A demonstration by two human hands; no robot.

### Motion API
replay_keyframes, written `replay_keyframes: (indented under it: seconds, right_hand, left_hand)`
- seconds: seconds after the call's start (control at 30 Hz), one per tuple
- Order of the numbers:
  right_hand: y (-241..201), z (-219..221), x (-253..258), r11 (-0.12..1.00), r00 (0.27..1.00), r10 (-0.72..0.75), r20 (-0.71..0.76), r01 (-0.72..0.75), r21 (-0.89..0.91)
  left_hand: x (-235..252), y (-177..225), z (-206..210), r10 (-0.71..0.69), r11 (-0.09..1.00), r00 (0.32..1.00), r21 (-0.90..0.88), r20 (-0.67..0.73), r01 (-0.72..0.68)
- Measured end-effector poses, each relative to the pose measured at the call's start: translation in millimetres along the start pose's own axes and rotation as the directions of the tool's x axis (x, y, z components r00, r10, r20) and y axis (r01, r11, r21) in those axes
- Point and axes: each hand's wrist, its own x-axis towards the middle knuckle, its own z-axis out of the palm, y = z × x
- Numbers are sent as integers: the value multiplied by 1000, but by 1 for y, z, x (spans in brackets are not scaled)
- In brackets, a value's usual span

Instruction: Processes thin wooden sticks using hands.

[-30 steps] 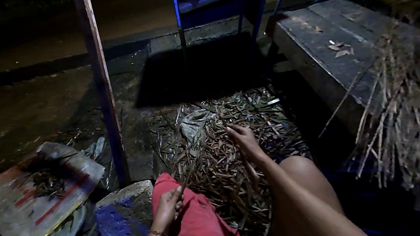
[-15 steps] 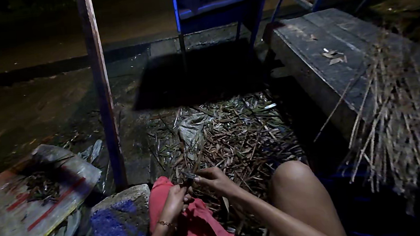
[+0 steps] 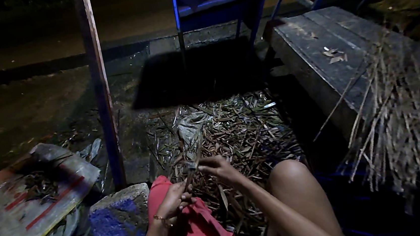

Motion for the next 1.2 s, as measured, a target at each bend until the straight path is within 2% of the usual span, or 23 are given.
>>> replay_keyframes:
  seconds: [0.13, 0.2, 0.3, 0.37, 0.43, 0.5, 0.53, 0.57, 0.63, 0.7, 0.77, 0.8, 0.9, 0.97, 1.03, 1.1, 1.2]
  right_hand:
    - [-1, -38, 10, 999, 954, 2, -300, 14, 52]
    - [-3, -39, 8, 996, 948, 42, -314, -13, 91]
    - [-11, -21, -1, 990, 969, 51, -242, -18, 138]
    - [-12, -18, -3, 981, 958, 65, -279, -10, 193]
    - [-10, -31, 0, 962, 904, 104, -415, 14, 271]
    - [-12, -49, 4, 939, 805, 150, -574, 66, 339]
    - [-14, -55, 4, 927, 778, 168, -606, 84, 364]
    - [-16, -57, 3, 918, 774, 174, -608, 95, 384]
    - [-16, -50, -3, 933, 855, 134, -501, 61, 354]
    - [-17, -27, -11, 965, 953, 100, -287, -22, 263]
    - [-16, -2, -17, 984, 993, 93, -75, -80, 160]
    - [-14, 7, -18, 988, 995, 89, -37, -83, 129]
    - [-11, 8, -13, 981, 979, 89, -186, -54, 186]
    - [-11, -13, -5, 958, 921, 143, -361, -37, 283]
    - [-10, -33, 1, 927, 852, 216, -477, -25, 375]
    - [-16, -38, 2, 911, 840, 246, -484, -30, 411]
    - [-16, -17, -5, 928, 929, 208, -307, -88, 363]
  left_hand:
    - [-13, -10, -16, -43, 998, 995, -43, 93, 47]
    - [-16, -13, -20, -45, 997, 995, -57, 87, 50]
    - [-14, -13, -24, -51, 998, 996, -42, 68, 54]
    - [-14, -14, -25, -60, 997, 994, -44, 91, 65]
    - [-16, -15, -26, -72, 996, 990, -35, 119, 77]
    - [-17, -18, -30, -76, 995, 988, -54, 134, 84]
    - [-17, -19, -32, -73, 994, 988, -69, 133, 82]
    - [-17, -19, -32, -68, 994, 990, -82, 124, 79]
    - [-15, -17, -31, -58, 993, 993, -98, 103, 68]
    - [-13, -14, -27, -56, 993, 995, -97, 82, 64]
    - [-11, -12, -20, -54, 996, 996, -71, 72, 59]
    - [-10, -11, -17, -55, 997, 995, -51, 79, 59]
    - [-10, -14, -14, -69, 997, 988, -19, 135, 72]
    - [-12, -18, -16, -84, 996, 984, -25, 157, 89]
    - [-13, -21, -16, -84, 995, 987, -43, 136, 90]
    - [-11, -21, -14, -67, 998, 997, -19, 43, 67]
    - [-7, -13, -8, -28, 998, 999, 56, -33, 30]
